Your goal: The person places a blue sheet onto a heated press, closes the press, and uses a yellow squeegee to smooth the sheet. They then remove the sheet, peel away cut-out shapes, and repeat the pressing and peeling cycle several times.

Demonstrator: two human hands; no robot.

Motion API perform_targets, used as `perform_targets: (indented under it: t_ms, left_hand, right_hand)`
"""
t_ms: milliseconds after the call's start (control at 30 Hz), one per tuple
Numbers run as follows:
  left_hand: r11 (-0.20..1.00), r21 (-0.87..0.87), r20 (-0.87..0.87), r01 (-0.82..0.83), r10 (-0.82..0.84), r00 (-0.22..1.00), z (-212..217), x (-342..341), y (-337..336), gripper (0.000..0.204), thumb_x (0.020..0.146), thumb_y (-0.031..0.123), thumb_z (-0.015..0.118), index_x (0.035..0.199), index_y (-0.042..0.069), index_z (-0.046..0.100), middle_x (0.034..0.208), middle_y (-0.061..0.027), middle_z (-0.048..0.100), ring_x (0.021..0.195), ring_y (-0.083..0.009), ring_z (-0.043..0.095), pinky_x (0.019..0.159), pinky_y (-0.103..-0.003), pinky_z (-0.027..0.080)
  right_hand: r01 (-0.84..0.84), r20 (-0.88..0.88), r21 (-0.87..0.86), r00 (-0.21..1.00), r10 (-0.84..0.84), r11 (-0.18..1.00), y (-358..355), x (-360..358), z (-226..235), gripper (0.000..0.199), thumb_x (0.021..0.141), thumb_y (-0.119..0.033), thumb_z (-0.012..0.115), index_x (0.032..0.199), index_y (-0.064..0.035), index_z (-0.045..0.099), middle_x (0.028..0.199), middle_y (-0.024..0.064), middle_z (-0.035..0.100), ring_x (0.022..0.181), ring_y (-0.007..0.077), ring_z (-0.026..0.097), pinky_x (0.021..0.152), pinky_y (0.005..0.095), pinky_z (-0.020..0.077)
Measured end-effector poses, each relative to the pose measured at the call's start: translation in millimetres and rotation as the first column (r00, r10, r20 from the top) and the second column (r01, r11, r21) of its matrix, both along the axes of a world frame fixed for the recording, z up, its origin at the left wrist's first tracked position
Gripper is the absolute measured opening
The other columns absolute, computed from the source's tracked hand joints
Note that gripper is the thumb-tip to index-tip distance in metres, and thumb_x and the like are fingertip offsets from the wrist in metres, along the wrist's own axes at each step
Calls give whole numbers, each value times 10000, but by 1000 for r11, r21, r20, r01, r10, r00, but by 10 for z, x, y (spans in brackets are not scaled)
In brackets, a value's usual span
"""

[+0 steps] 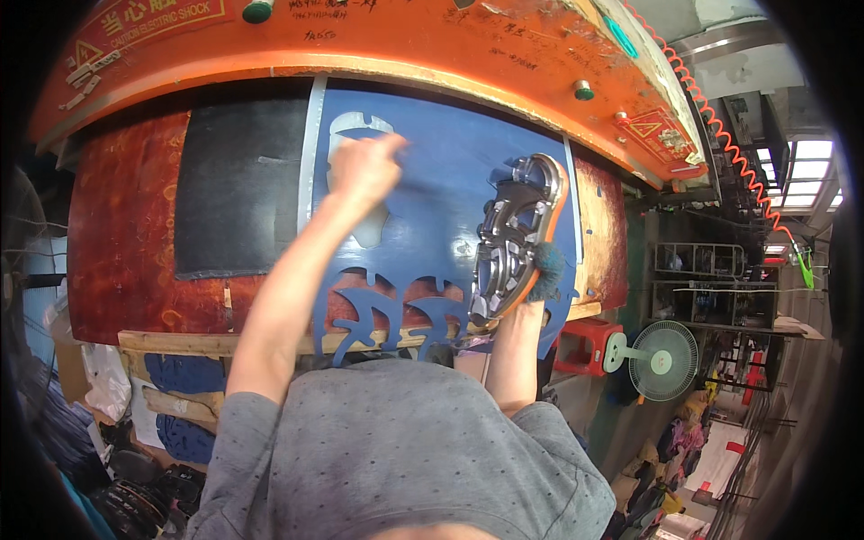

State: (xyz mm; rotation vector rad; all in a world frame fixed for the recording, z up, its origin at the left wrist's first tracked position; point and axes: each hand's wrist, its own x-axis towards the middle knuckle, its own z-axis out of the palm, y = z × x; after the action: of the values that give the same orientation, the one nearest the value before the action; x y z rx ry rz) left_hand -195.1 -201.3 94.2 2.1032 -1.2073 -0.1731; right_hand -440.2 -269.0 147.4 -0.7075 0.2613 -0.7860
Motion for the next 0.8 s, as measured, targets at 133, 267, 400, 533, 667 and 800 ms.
perform_targets:
  t_ms: [133, 267, 400, 533, 667, 800]
  left_hand:
    - [994, 5, -556, -112, 96, 825, -239, 377, 604, 416, 891, 416, 586, 1015, 28, 673, 817, -77, 704, 751, -172, 670, 688, -320, 494]
    - [915, 403, -251, -34, 146, 957, 323, 292, 1237, 678, 702, 550, 725, 1182, 76, 649, 811, -94, 717, 823, -246, 691, 784, -373, 518]
    - [992, -113, -25, -51, 49, 999, 695, 72, 889, 337, 844, 307, 668, 1089, 77, 696, 908, -96, 713, 894, -239, 677, 792, -352, 525]
    - [890, 98, 324, 445, -451, 832, -31, -608, -613, 706, 902, 545, 510, 1377, 25, 453, 1507, -168, 336, 1418, -308, 275, 1156, -452, 210]
    - [832, 337, 343, 441, -545, 765, -461, -1279, -1065, 802, 873, 648, 462, 1417, 60, 414, 1519, -170, 315, 1437, -322, 228, 1149, -564, 134]
    - [218, 148, 192, 965, -963, 188, -325, -1885, -84, 628, 869, 555, 551, 1246, 53, 576, 1435, -176, 427, 1352, -330, 368, 1115, -554, 221]
  right_hand:
    - [59, -2, 0, 998, -59, 998, -63, -244, 112, 703, 685, -124, 746, 1304, 35, 451, 1123, 213, 594, 890, 283, 663, 710, 368, 595]
    - [170, -40, -34, 984, -171, 985, -201, -498, 161, 705, 683, -116, 739, 1308, 34, 450, 1127, 211, 592, 896, 280, 661, 716, 367, 592]
    - [229, -78, -5, 970, -229, 973, -130, -683, 75, 706, 680, -109, 732, 1311, 34, 449, 1131, 209, 591, 903, 278, 658, 721, 366, 589]
    - [260, -117, 37, 960, -255, 965, 38, -840, -35, 708, 678, -101, 726, 1315, 33, 448, 1136, 207, 589, 909, 275, 656, 727, 365, 586]
    - [281, -158, 48, 950, -270, 959, 114, -988, -25, 710, 675, -93, 719, 1319, 32, 447, 1140, 205, 587, 915, 273, 654, 733, 364, 583]
    - [271, -178, 6, 947, -266, 963, 26, -969, 78, 712, 673, -86, 713, 1323, 31, 446, 1144, 203, 586, 922, 270, 651, 738, 364, 581]
